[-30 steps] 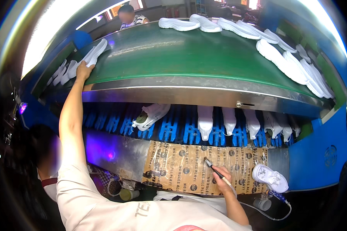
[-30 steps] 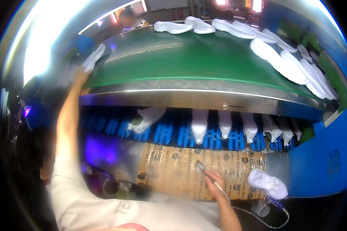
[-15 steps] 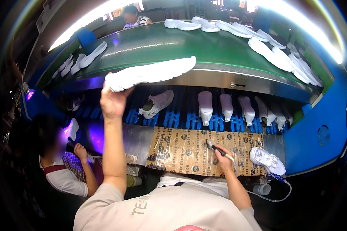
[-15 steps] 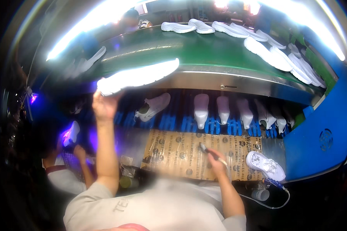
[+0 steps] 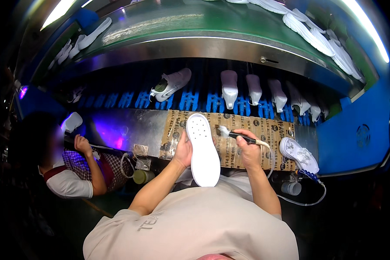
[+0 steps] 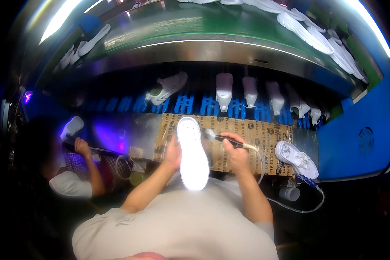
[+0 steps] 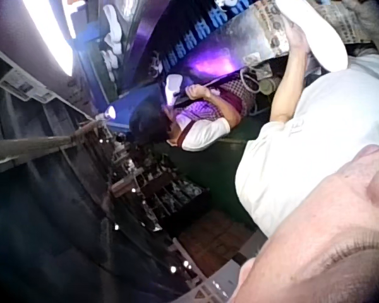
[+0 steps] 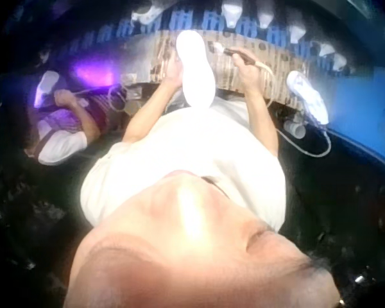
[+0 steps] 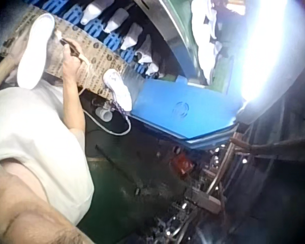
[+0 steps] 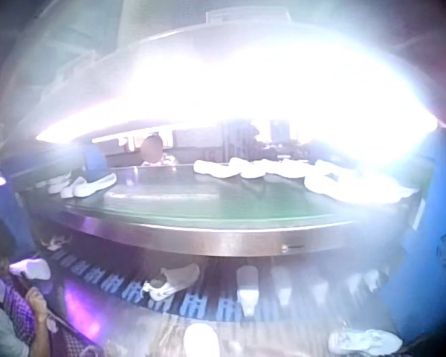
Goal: The person repeatedly picks white shoe soles from a conveyor belt, applies a substance with a brush to the inner surface, and places them back on the belt. The process is continuous and repetitive.
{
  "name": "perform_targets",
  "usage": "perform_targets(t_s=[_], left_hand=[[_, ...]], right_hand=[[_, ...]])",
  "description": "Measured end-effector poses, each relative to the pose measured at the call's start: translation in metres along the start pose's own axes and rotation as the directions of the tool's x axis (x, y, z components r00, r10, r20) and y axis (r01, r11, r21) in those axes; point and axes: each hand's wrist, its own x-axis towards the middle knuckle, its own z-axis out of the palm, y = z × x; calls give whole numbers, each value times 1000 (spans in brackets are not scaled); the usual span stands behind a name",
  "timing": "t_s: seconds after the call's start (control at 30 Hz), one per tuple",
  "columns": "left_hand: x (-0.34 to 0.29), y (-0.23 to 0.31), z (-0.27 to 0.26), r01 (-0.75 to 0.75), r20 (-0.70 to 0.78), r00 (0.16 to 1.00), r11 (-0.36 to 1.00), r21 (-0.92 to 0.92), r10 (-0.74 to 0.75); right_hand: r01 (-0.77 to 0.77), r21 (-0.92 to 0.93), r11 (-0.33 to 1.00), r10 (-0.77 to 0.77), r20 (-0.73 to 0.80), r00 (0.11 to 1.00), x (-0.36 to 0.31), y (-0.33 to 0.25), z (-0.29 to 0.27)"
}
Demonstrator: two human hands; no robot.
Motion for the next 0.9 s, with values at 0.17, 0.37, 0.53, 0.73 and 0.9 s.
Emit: perform_targets(t_s=[0.17,0.37,0.53,0.73,0.9], left_hand=[[2,-13,10,-38,31,999,971,238,32],[18,-8,24,-76,-31,996,961,266,88],[20,10,23,-84,59,996,978,192,74],[28,26,27,-72,276,960,996,61,52],[29,31,49,-201,212,962,973,117,173]], right_hand=[[100,-281,954,-72,111,991,21,-12,40],[600,-548,583,-335,511,792,41,-17,56],[393,-399,828,-281,310,908,46,-15,49],[559,-321,765,-312,575,756,38,-33,50],[737,-403,544,-287,735,614,28,-49,62]])
